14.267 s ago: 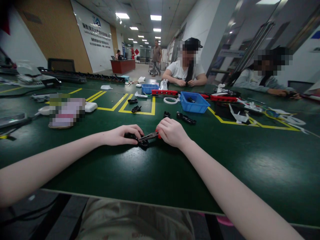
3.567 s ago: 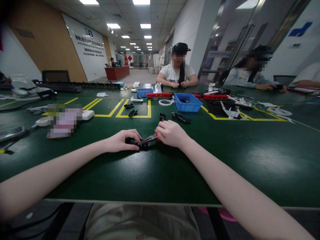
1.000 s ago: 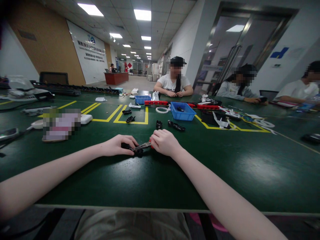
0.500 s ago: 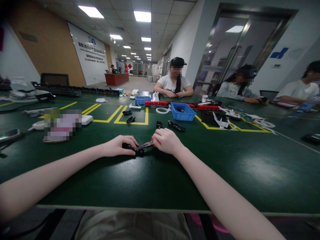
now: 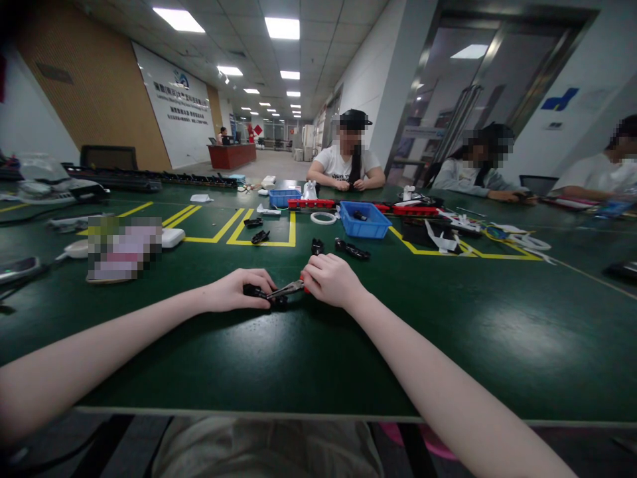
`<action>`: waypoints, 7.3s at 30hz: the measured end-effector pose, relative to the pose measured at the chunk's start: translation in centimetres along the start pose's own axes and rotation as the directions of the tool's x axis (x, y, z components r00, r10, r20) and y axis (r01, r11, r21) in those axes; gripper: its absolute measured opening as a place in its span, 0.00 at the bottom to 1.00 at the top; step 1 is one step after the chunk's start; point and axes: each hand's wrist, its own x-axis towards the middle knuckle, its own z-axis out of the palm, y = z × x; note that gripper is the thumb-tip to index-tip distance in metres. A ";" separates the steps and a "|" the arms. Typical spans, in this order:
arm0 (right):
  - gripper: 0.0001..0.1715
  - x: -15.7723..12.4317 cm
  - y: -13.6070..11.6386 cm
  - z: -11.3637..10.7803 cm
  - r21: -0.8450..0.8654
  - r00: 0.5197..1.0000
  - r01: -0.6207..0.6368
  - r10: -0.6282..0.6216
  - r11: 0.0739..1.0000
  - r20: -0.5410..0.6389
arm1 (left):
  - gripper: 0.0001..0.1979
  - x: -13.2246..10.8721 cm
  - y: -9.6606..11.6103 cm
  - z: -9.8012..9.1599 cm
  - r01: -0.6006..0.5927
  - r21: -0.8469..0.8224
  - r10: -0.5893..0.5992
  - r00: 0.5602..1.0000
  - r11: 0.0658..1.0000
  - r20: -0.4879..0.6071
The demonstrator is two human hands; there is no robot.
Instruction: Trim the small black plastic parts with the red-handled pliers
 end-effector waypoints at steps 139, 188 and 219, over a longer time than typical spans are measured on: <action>0.24 0.0 -0.1 -0.3 0.057 0.970 -0.154 0.140 0.986 0.200 | 0.07 0.0 0.0 0.1 0.027 -0.006 -0.027 1.000 1.000 0.001; 0.22 0.3 -0.4 -0.4 0.045 0.959 -0.152 0.137 0.987 0.248 | 0.09 -0.2 0.2 0.0 0.025 0.024 -0.026 0.999 0.999 0.033; 0.18 0.2 -0.2 -0.2 0.036 0.995 -0.079 0.076 0.996 0.068 | 0.09 -0.2 0.1 0.0 -0.001 0.045 0.000 1.000 0.999 0.029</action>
